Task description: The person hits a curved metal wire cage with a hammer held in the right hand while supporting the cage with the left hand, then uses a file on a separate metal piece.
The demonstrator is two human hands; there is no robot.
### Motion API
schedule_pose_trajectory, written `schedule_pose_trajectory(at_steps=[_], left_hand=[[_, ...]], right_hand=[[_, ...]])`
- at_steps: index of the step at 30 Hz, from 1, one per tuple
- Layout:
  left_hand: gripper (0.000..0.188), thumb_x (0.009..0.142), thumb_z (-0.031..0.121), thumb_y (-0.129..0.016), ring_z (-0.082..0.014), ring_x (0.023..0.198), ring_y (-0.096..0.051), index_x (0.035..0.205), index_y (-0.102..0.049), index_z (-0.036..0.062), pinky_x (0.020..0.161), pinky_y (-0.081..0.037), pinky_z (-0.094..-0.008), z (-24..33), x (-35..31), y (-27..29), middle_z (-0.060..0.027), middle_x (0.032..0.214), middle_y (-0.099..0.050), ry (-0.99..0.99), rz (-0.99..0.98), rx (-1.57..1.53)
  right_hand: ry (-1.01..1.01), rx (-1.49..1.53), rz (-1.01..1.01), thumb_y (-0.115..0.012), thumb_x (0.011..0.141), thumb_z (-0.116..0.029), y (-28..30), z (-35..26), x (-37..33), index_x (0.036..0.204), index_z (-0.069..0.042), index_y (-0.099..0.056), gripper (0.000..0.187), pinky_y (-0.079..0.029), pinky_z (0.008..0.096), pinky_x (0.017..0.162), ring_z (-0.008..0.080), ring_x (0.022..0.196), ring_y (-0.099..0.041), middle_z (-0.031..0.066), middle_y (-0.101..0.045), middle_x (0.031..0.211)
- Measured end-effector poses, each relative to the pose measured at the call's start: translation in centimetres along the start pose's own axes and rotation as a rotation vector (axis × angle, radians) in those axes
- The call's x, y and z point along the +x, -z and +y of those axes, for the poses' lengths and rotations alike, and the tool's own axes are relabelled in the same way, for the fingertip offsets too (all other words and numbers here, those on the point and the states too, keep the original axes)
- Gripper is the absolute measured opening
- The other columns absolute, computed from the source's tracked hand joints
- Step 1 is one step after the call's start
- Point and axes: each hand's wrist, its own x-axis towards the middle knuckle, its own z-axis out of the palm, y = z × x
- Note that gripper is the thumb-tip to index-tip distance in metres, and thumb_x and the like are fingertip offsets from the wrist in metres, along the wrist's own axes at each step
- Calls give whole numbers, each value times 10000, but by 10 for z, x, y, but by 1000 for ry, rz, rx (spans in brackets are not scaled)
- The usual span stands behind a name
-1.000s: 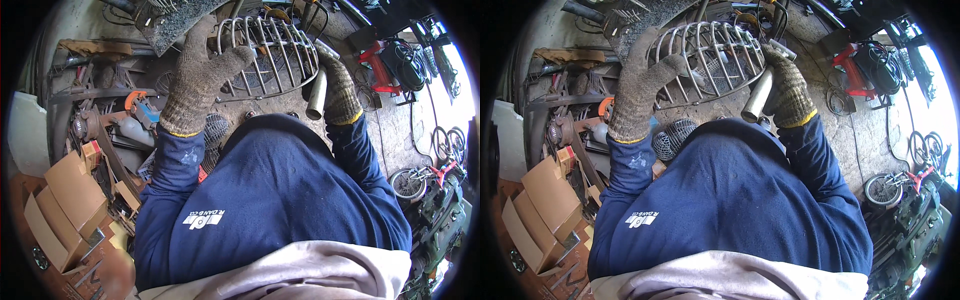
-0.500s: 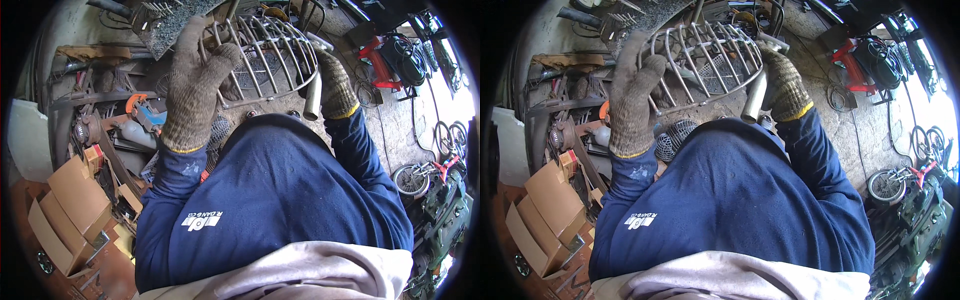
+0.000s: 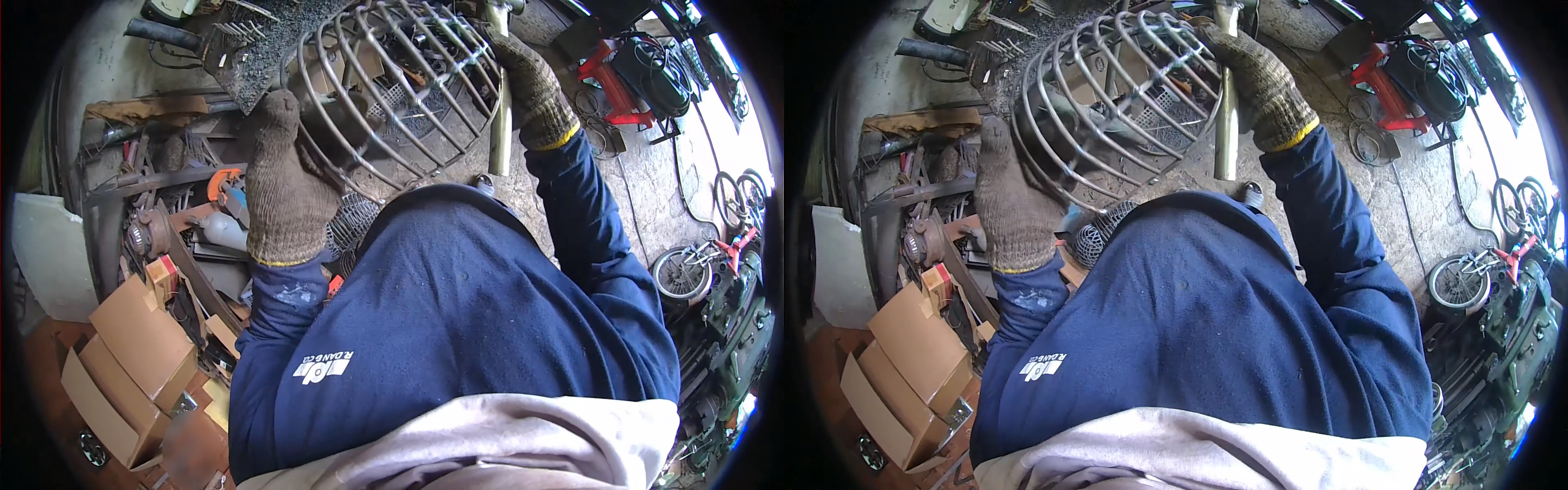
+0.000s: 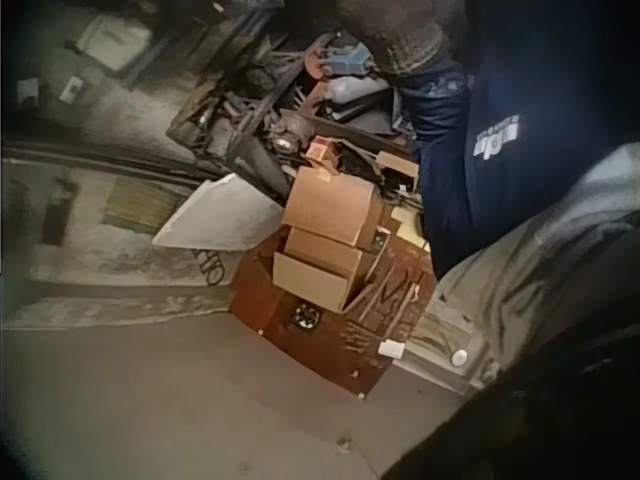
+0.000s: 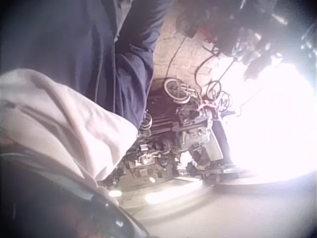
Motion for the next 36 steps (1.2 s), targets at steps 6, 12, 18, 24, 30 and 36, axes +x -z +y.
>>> schedule_pose_trajectory(at_steps=[6, 12, 18, 24, 30, 36], left_hand=[[534, 899, 384, -677, -311, 1094, -638, 1312, -545, 73, 944, -545, -468, -10, -4, 10, -139, 1263, -619, 70, 73, -37], [397, 955, 289, -609, -292, 970, -693, 1256, -574, 32, 827, -608, -440, 13, -1, 66, -160, 1143, -673, -78, 131, -346], [356, 986, 259, -544, -316, 977, -691, 1227, -583, 0, 839, -605, -463, 55, -7, 116, -193, 1147, -671, -211, 71, -612], [387, 1011, 251, -449, -329, 1034, -671, 1253, -572, -25, 863, -579, -507, 79, 0, 180, -211, 1217, -637, -245, -233, -754], [363, 1013, 216, -430, -313, 1061, -662, 1238, -562, -37, 870, -590, -478, 94, 21, 204, -222, 1223, -627, -245, -359, -766], [400, 1006, 281, -479, -315, 857, -718, 1162, -608, -64, 684, -638, -456, 112, 35, 190, -238, 1090, -676, -291, -60, -701]], right_hand=[[54, -388, -145, -642, 934, -270, -20, 2, 19, 1247, -64, -608, 376, -589, 275, 564, 108, 659, -663, 39, -696, 925], [255, -920, -23, -609, 939, -420, -60, 24, 54, 1089, -33, -641, 417, -527, 273, 616, 132, 655, -628, 40, -667, 852], [-36, -1041, 155, -627, 931, -425, -67, 58, 61, 1118, -7, -596, 459, -516, 288, 538, 134, 594, -619, 61, -658, 809], [-134, -1214, 225, -678, 914, -357, -78, 102, 65, 1201, -51, -581, 430, -471, 282, 460, 111, 563, -584, 44, -640, 823], [192, -1700, 150, -695, 887, -368, -63, 105, 101, 1258, -89, -570, 480, -545, 325, 621, 202, 718, -665, 82, -672, 945], [384, -1991, 1, -650, 896, -389, -108, 61, 147, 1314, -106, -557, 514, -489, 417, 920, 352, 1109, -618, 178, -654, 1149]])
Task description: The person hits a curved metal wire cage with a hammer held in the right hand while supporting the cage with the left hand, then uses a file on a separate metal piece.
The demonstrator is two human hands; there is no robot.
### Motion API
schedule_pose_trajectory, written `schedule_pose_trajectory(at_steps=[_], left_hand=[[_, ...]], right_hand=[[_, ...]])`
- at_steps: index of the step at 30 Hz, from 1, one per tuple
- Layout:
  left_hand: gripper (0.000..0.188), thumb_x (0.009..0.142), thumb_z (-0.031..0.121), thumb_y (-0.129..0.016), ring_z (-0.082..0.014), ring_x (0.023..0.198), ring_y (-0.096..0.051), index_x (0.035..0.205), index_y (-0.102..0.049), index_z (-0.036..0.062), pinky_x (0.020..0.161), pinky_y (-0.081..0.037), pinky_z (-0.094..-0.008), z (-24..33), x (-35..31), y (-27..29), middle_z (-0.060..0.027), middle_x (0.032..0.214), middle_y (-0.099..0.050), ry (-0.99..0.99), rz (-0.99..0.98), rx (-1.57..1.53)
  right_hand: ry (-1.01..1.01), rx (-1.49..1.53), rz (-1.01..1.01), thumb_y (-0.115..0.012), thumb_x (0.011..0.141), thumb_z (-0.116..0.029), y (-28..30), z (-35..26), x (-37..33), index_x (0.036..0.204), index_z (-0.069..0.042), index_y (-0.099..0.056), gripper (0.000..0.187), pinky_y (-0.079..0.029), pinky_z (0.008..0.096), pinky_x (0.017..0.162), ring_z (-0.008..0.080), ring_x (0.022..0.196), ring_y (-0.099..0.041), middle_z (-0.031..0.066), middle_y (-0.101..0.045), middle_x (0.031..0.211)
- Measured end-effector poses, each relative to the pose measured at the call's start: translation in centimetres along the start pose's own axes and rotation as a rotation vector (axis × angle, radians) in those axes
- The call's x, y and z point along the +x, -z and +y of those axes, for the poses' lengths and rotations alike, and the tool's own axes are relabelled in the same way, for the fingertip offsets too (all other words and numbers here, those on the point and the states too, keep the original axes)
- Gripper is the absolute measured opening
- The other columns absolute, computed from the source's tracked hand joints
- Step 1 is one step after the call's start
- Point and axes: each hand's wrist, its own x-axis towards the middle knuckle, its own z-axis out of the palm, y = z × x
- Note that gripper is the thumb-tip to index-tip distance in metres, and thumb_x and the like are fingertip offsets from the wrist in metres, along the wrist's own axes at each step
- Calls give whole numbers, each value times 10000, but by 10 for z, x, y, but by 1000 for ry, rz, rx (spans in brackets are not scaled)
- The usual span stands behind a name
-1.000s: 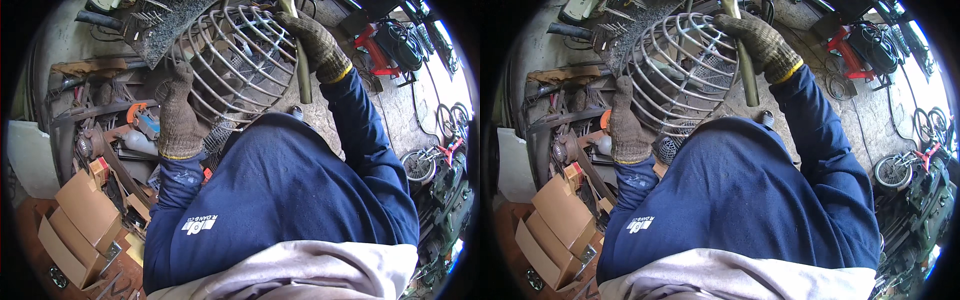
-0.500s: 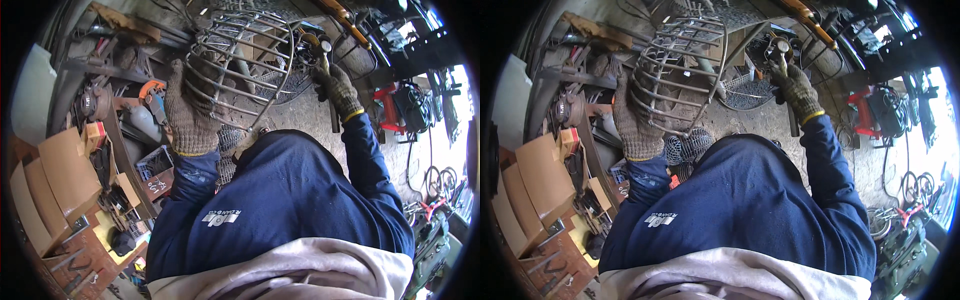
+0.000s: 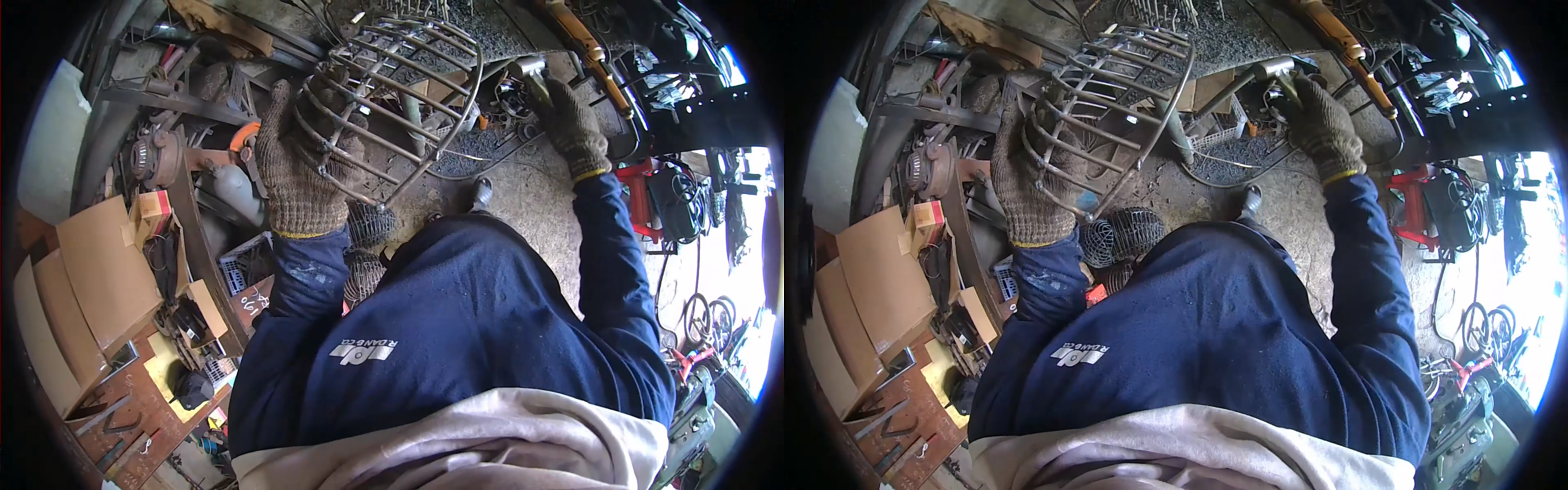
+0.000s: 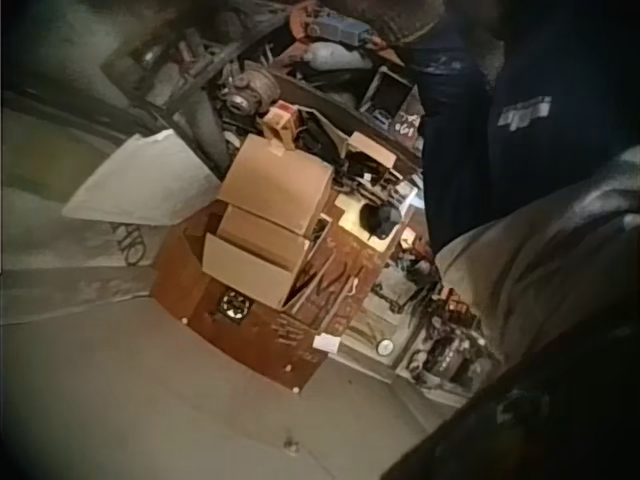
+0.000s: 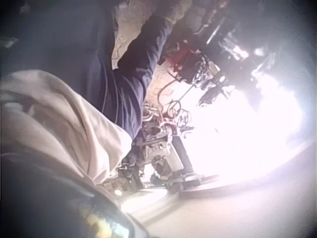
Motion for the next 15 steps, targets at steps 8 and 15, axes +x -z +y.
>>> schedule_pose_trajectory(at_steps=[8, 15], left_hand=[[370, 990, 256, -520, -323, 874, -715, 1185, -597, -49, 697, -641, -432, -18, 48, -18, -233, 1092, -676, -115, 140, 56], [348, 970, 212, -559, -322, 889, -713, 1238, -567, -11, 696, -647, -425, -44, 91, -46, -225, 1121, -665, -255, 79, 221]], right_hand=[[166, -209, -48, -621, 903, -370, 10, 47, 106, 1346, -186, -548, 485, -498, 436, 904, 350, 1081, -625, 175, -654, 1144], [317, -78, 119, -618, 928, -336, 3, 76, 144, 1257, -136, -611, 385, -537, 388, 840, 286, 992, -668, 139, -679, 1096]])
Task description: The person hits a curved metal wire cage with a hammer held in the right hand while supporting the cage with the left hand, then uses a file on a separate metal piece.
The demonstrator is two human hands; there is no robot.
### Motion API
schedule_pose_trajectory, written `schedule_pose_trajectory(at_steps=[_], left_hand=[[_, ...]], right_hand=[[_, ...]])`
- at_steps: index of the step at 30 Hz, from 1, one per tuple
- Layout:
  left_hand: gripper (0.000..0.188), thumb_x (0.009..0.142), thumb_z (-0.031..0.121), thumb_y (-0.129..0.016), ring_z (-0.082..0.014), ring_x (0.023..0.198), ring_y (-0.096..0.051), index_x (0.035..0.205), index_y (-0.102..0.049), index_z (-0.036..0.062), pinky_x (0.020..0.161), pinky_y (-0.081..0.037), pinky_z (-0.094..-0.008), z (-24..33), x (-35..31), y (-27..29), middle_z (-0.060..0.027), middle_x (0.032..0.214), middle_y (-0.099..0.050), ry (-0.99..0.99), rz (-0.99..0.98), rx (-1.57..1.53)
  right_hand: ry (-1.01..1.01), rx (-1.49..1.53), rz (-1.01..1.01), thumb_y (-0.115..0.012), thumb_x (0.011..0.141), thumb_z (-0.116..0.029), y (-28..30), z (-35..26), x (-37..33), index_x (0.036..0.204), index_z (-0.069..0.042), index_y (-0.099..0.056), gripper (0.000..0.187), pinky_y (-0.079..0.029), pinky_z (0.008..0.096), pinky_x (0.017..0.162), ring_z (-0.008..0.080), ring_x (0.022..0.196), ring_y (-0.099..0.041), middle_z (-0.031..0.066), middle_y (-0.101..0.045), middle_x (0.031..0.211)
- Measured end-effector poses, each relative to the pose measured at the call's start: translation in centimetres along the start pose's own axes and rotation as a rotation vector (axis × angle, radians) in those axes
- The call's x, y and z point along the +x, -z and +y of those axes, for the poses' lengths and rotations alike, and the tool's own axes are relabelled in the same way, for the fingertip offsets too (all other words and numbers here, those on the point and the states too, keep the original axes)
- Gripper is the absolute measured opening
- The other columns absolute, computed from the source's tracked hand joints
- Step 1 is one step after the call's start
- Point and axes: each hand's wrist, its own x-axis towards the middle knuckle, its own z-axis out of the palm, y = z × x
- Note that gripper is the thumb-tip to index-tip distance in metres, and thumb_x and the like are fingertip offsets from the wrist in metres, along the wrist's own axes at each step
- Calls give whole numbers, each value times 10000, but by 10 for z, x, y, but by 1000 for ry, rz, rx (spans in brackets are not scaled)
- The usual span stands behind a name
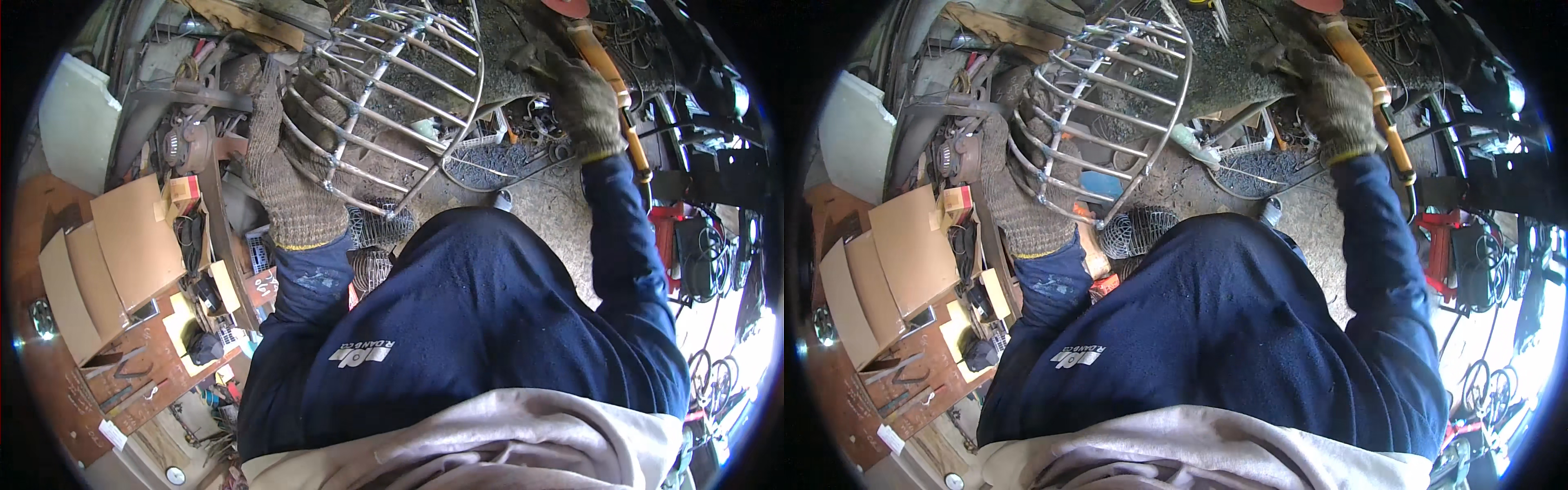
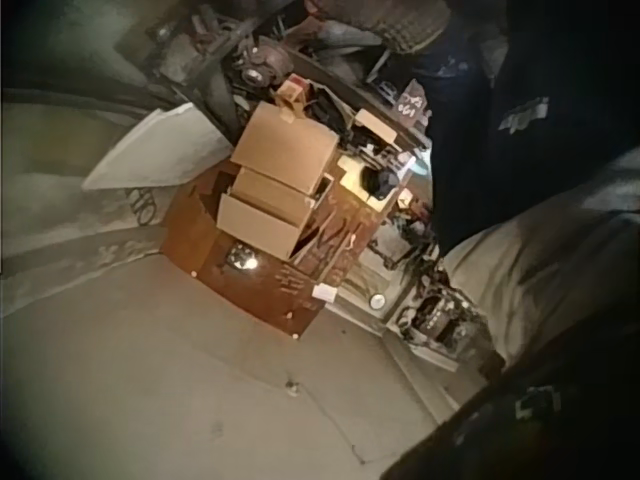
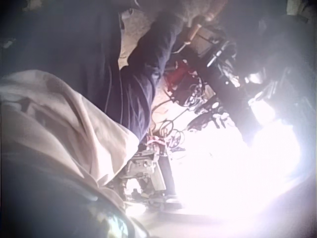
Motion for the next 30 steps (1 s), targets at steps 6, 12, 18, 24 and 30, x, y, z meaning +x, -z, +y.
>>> schedule_pose_trajectory(at_steps=[6, 12, 18, 24, 30], left_hand=[[364, 955, 187, -591, -318, 910, -708, 1271, -546, 11, 681, -653, -416, -39, 0, -31, -214, 1138, -659, -92, 98, 120], [414, 956, 241, -601, -296, 943, -701, 1297, -526, 19, 739, -640, -407, -68, 20, -76, -207, 1168, -650, -90, 108, 194], [472, 943, 285, -615, -306, 967, -694, 1295, -526, -18, 774, -631, -434, -74, 38, -71, -210, 1190, -642, 9, 26, 150], [446, 979, 308, -535, -312, 908, -711, 1287, -541, -14, 766, -631, -455, -76, 54, -61, -229, 1193, -638, 89, -41, 84], [386, 974, 294, -537, -301, 888, -711, 1205, -610, -6, 798, -604, -498, -73, 73, -52, -193, 1152, -670, 54, 110, 266]], right_hand=[[59, 1920, -484, -673, 932, -229, 43, -88, -39, 1101, 22, -632, 305, -572, 305, 754, 198, 853, -683, 119, -700, 955], [-152, 1889, -601, -656, 948, -211, 57, -90, -27, 1047, -8, -641, 226, -560, 293, 738, 141, 797, -669, 84, -702, 913], [-87, 1772, -354, -594, 985, -243, 63, -86, -25, 1096, -3, -623, 266, -555, 288, 745, 134, 830, -662, 74, -689, 901], [-116, 1889, -471, -571, 994, -195, 60, -76, -27, 1132, 12, -613, 252, -559, 303, 792, 157, 856, -664, 87, -687, 947], [-56, 1900, -464, -599, 969, -123, 61, -78, -20, 1133, 1, -621, 206, -552, 309, 837, 162, 911, -668, 96, -696, 997]])
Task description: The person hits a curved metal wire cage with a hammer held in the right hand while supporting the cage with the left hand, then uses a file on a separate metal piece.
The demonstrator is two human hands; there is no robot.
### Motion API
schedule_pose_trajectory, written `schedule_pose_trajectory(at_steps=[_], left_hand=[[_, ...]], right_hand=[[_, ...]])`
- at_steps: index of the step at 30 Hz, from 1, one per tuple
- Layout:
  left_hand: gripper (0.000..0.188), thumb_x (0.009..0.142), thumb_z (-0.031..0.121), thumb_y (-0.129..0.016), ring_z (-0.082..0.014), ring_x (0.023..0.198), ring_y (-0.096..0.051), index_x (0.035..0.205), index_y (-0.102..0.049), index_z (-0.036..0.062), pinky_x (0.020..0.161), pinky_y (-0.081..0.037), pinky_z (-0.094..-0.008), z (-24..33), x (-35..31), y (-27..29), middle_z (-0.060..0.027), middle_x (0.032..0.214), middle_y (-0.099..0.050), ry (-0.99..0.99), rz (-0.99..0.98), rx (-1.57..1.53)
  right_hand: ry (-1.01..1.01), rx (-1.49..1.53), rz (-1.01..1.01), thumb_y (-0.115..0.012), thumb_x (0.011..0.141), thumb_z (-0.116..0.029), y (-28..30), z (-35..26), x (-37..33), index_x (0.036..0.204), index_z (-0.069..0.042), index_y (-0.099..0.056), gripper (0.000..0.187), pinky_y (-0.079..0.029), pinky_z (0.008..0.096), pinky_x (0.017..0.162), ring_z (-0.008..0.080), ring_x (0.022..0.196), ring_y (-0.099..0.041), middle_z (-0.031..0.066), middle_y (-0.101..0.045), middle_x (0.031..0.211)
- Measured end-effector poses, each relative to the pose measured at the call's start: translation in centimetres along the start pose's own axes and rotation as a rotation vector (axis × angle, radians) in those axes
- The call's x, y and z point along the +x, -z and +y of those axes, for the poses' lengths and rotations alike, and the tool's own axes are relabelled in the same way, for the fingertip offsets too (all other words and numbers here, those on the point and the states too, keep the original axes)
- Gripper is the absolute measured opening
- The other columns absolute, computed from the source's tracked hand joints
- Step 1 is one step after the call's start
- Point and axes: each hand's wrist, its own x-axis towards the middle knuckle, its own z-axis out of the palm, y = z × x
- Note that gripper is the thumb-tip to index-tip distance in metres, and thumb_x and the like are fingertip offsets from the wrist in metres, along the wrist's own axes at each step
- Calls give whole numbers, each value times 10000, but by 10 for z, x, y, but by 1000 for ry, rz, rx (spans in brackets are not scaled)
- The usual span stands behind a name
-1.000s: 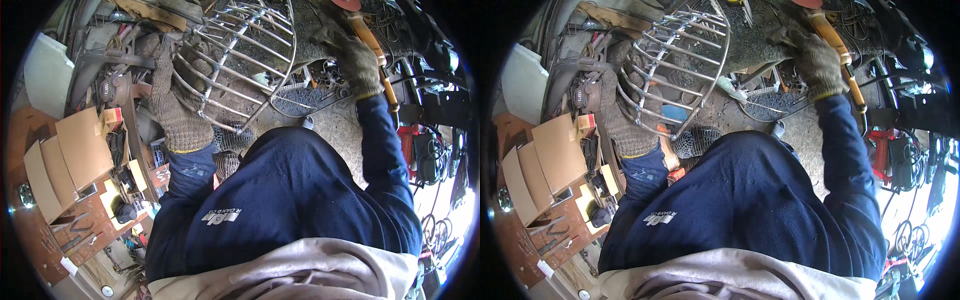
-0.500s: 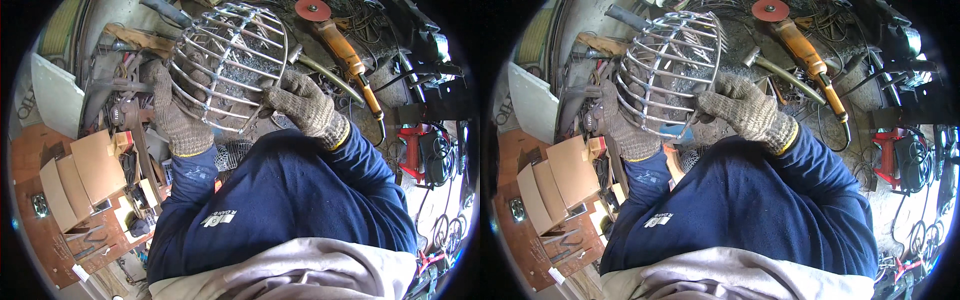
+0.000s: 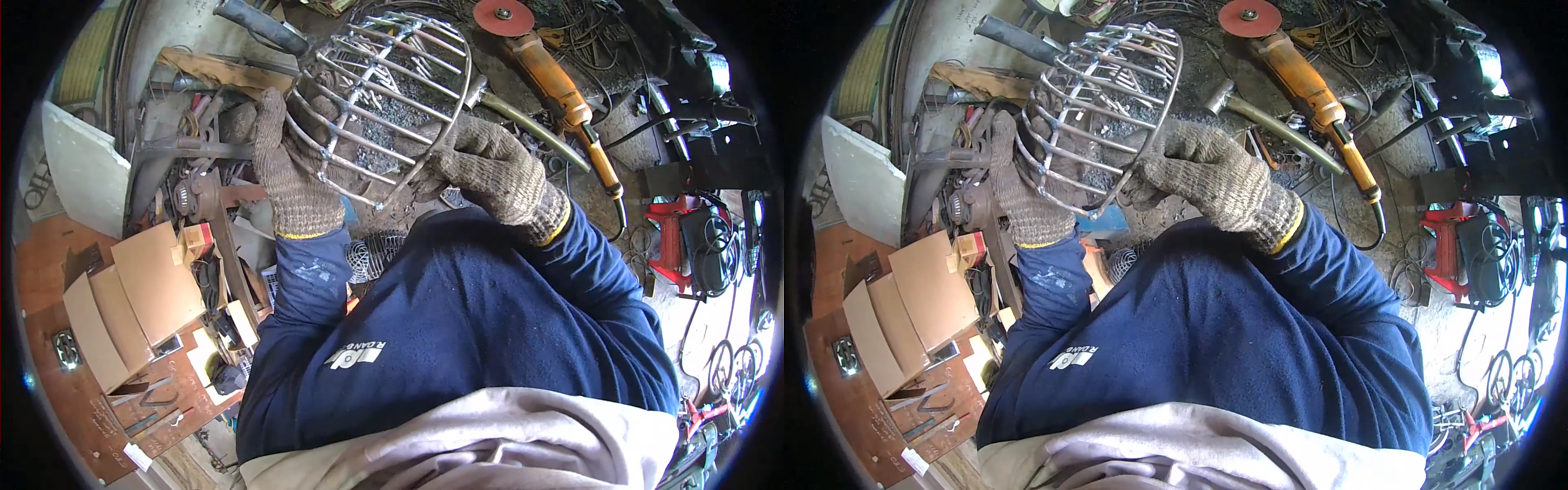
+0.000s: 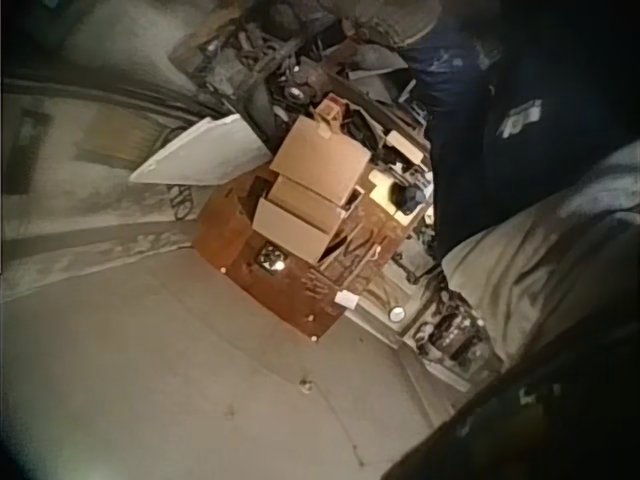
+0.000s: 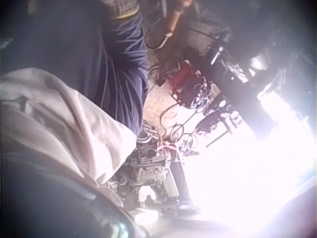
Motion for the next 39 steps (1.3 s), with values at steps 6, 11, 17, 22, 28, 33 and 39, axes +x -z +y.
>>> schedule_pose_trajectory(at_steps=[6, 11, 17, 22, 28, 33, 39], left_hand=[[322, 948, 264, -579, -292, 888, -711, 1140, -638, 14, 793, -595, -493, 16, 16, 23, -168, 1045, -707, 24, -14, -25], [333, 950, 224, -588, -277, 821, -728, 1199, -592, 3, 654, -651, -404, 21, 12, 16, -192, 1055, -697, 43, -14, -48], [340, 961, 268, -575, -282, 776, -727, 1212, -594, 39, 622, -646, -403, 39, 27, 28, -208, 1024, -698, 133, -183, -94], [383, 981, 282, -528, -273, 811, -726, 1259, -577, 24, 655, -639, -432, 56, 61, 53, -180, 1107, -690, 247, -332, -115], [458, 1025, 302, -405, -315, 911, -716, 1308, -509, -43, 733, -631, -504, 68, 129, 66, -260, 1143, -652, 426, -748, -199], [496, 1043, 330, -341, -299, 1029, -680, 1342, -464, -47, 813, -614, -463, 63, 177, 63, -222, 1252, -605, 316, -980, -62], [515, 1043, 347, -374, -264, 1131, -631, 1398, -401, -26, 886, -590, -419, 33, 239, 97, -176, 1353, -542, 176, -857, 167]], right_hand=[[0, 101, 48, -602, 965, -113, -10, 8, 9, 1134, -5, -627, 203, -557, 310, 830, 164, 922, -671, 87, -697, 1012], [22, -50, 126, -609, 968, -162, -21, 20, 22, 1077, 19, -636, 212, -570, 307, 756, 173, 822, -684, 113, -702, 932], [-94, -164, 314, -634, 960, -239, -42, 34, 49, 993, 42, -655, 284, -574, 313, 680, 181, 725, -681, 129, -703, 849], [-41, -113, 396, -630, 965, -245, -55, 69, 68, 1041, 33, -659, 290, -568, 291, 684, 161, 741, -673, 110, -708, 872], [55, -213, 412, -615, 973, -251, -68, 66, 91, 1037, 57, -665, 319, -568, 291, 712, 170, 765, -689, 139, -720, 909], [105, -268, 512, -601, 977, -283, -80, 53, 119, 985, 87, -676, 377, -583, 315, 711, 205, 750, -705, 171, -723, 883], [87, -255, 503, -610, 971, -290, -70, 55, 136, 1025, 78, -675, 378, -580, 319, 714, 206, 750, -703, 154, -725, 890]])
